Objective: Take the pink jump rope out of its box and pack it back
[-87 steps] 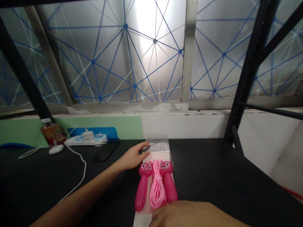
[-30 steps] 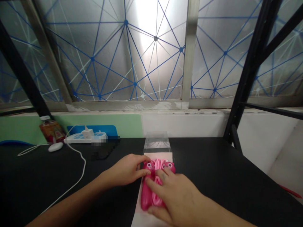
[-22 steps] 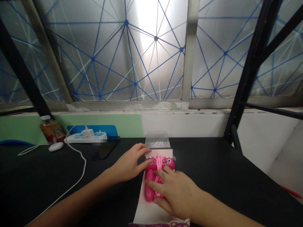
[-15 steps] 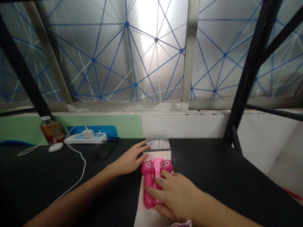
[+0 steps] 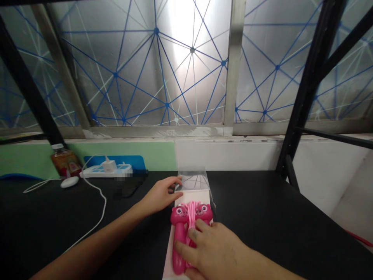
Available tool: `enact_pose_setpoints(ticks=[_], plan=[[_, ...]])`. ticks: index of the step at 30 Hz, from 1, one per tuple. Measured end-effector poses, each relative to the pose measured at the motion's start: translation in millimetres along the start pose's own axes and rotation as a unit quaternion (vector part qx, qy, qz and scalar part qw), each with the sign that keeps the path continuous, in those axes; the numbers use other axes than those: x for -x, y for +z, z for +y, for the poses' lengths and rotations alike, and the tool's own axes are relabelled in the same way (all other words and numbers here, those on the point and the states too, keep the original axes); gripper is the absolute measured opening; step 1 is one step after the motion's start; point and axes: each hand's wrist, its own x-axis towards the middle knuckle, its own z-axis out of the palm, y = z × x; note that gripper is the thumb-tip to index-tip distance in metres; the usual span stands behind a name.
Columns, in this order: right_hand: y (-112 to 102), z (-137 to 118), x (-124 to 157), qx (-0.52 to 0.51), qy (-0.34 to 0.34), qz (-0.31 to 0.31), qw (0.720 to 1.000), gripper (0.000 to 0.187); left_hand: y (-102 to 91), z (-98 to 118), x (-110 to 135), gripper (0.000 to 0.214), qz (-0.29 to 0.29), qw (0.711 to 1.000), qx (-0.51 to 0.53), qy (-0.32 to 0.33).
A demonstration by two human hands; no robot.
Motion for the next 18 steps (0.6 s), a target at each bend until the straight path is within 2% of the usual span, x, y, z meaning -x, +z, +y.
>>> enact_pose_setpoints(ticks=[5, 9, 18], plan=[[22.7, 17.6, 0.8, 0.003, 0.034, 0.065, 0.997, 0.042, 1.9, 7.4, 5.7, 0.021, -0.023, 0.999, 0.009, 0.029], [40.8, 32.9, -1.4, 0.002, 0.042, 0.087, 0.995, 0.041, 0.7, 14.6, 12.6, 0.022, -0.025, 0.999, -0.013, 0.045], [42.8, 28.9, -3.7, 0.050, 0.052, 0.099, 0.992, 0.039, -7.5, 17.2, 19.2, 0.026, -0.049, 0.997, -0.028, 0.056]])
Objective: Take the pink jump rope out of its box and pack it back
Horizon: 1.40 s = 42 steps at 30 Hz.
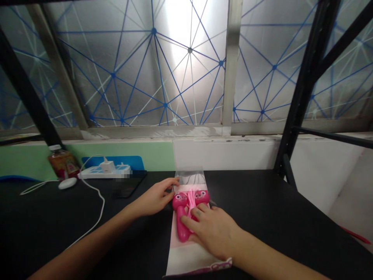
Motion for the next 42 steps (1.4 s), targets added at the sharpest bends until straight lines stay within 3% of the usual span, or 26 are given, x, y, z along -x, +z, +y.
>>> enact_pose_setpoints(ticks=[10, 16, 20, 22, 24, 28, 31, 35, 42], plan=[[3.3, 3.2, -8.4, 0.058, 0.019, 0.013, 0.998, 0.037, 3.8, 19.8, 7.2, 0.035, -0.014, 0.997, -0.056, 0.043], [3.0, 10.2, -6.3, 0.098, 0.008, 0.070, 0.993, 0.034, 5.5, 25.7, 7.3, 0.035, -0.019, 0.998, -0.044, 0.047], [-5.8, 0.1, 1.9, 0.010, -0.100, 0.083, 0.991, 0.034, 4.8, 22.8, 9.4, 0.033, -0.004, 0.997, -0.057, 0.042], [-9.6, -4.4, 7.3, -0.058, -0.173, 0.048, 0.982, 0.035, 5.3, 19.5, 9.0, 0.036, -0.004, 0.997, -0.070, 0.033], [-12.5, -6.5, 11.7, -0.103, -0.203, 0.001, 0.974, 0.030, 6.7, 16.0, 7.9, 0.038, -0.011, 0.996, -0.083, 0.029], [-19.2, -6.1, 14.2, -0.142, -0.147, -0.051, 0.978, 0.036, 10.8, 12.8, 6.6, 0.035, -0.018, 0.995, -0.089, 0.038], [-25.2, -5.3, 11.5, -0.152, -0.072, -0.056, 0.984, 0.047, 12.5, 15.2, 7.5, 0.036, -0.011, 0.995, -0.090, 0.044], [-28.6, -5.0, 6.4, -0.149, -0.007, -0.052, 0.988, 0.042, 10.0, 20.0, 8.5, 0.035, -0.013, 0.994, -0.092, 0.049], [-30.4, -1.7, 11.1, -0.166, 0.012, -0.068, 0.984, 0.047, 4.5, 22.8, 6.7, 0.031, -0.015, 0.994, -0.084, 0.064]])
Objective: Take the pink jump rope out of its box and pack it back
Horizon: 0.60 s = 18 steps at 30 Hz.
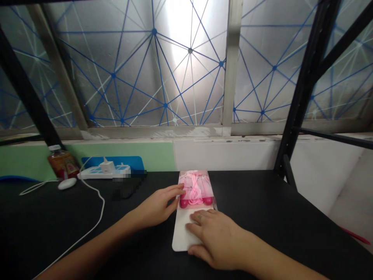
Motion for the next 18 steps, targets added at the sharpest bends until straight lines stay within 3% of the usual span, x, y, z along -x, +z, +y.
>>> enact_pose_setpoints(ticks=[2, 5, 8, 10, 15, 18], plan=[[-5.7, 2.0, 4.7, -0.022, -0.019, -0.011, 1.000, 0.051, -0.4, -0.2, 0.1, 0.031, -0.003, 1.000, 0.003, 0.001], [-14.3, 9.2, 9.5, -0.038, -0.023, 0.026, 0.999, 0.034, -1.3, -0.9, 0.7, 0.030, -0.004, 1.000, 0.014, -0.004], [-15.5, 23.0, 10.8, -0.017, 0.051, 0.131, 0.990, 0.025, -4.3, 0.2, 0.7, 0.028, -0.023, 0.999, 0.045, -0.011], [-10.5, 33.9, 11.0, -0.004, 0.107, 0.172, 0.979, 0.031, -7.7, 2.6, 0.1, 0.026, -0.035, 0.996, 0.071, -0.027], [6.8, 52.2, 9.0, -0.031, 0.183, 0.160, 0.970, 0.051, -15.1, 9.5, 1.9, 0.034, -0.053, 0.993, 0.092, -0.053], [8.7, 55.1, 6.0, -0.039, 0.206, 0.181, 0.961, 0.046, -14.2, 9.4, 6.9, 0.063, -0.073, 0.994, 0.062, -0.053]])
